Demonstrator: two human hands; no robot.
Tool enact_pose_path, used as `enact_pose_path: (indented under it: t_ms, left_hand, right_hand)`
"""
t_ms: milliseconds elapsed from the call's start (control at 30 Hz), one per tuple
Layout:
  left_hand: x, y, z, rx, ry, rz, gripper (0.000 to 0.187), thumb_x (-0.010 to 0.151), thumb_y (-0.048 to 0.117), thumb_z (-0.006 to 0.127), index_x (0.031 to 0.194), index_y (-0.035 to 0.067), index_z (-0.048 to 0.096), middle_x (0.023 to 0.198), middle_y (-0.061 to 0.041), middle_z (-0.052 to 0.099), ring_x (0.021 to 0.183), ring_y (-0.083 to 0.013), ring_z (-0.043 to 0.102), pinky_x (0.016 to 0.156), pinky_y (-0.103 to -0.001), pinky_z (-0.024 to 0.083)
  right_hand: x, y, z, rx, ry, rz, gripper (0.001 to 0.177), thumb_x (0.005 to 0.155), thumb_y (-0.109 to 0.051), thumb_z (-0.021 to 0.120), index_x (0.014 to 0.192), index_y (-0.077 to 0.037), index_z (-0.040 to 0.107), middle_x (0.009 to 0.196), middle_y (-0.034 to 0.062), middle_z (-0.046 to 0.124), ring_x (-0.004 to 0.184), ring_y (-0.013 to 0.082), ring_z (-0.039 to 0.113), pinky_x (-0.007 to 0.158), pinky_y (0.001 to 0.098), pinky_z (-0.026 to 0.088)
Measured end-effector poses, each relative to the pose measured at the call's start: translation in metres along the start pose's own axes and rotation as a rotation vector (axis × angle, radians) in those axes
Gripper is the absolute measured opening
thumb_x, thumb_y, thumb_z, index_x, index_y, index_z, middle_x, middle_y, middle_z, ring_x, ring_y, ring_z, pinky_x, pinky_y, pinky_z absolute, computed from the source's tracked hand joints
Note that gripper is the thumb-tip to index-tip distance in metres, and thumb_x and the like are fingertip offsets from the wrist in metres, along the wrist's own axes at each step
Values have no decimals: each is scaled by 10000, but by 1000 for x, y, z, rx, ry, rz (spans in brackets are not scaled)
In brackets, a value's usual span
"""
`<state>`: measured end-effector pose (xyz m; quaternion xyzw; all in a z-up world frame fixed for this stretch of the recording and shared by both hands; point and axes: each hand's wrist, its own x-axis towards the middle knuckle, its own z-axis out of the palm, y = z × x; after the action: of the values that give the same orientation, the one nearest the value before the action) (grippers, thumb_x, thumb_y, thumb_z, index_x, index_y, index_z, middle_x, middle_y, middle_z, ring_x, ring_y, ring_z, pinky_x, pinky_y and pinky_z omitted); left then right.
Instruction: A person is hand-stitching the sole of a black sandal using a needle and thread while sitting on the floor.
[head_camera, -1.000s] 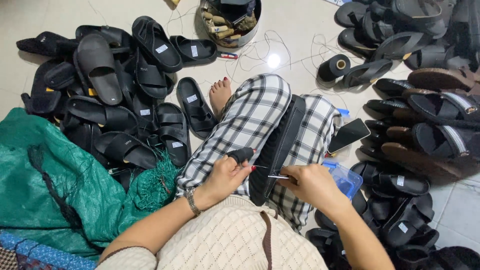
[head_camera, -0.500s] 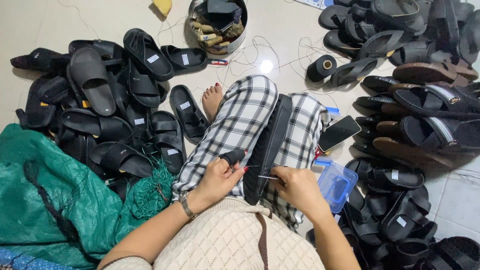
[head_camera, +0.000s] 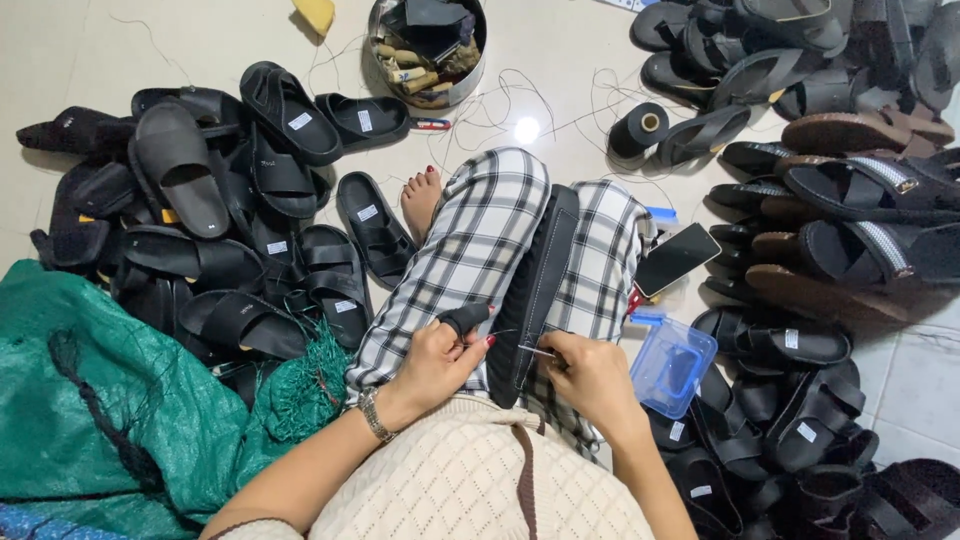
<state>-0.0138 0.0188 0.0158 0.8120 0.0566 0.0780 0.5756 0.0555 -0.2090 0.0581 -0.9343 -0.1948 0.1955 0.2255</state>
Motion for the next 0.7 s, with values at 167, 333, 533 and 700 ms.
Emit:
enact_pose_path:
  t_ms: [167,333,533,700]
  left_hand:
    - [-1,-1,1,-2,-20,-12,183,792,172,842,727,62,711,450,-19,369,427,-222,593,451,-269,483]
    - [0,-4,-2,-43,-12,-7,133,781,108,837,746,40,728,482,-52,493,429,-168,606,450,-262,495]
    - [23,52,-17,29,20,124,82,814,69,776,765,22,729,549,-114,560,488,-299,626,449,-351,483]
    - [18,-8,-35,191,-58,123,344,914,140,661,575,92,630,436,-11,498,360,-203,526,352,-293,401]
  right_hand:
    - [-1,-3,0,22,13,10,304,700,-119,785,979,-234,752,833,-16,803,805,257,764,723,365,583]
    - [1,-7,-5,39,35,-7,265,727,-130,777,971,-232,753,826,-7,803,798,255,765,711,360,584]
    - [-1,-9,22,287,527,-96,203,675,-72,805,818,-212,775,617,-28,715,619,228,716,603,289,550]
    - [-30,67,-42,18,1161,137,131,891,42,809,915,-78,766,785,88,661,701,283,580,668,315,444]
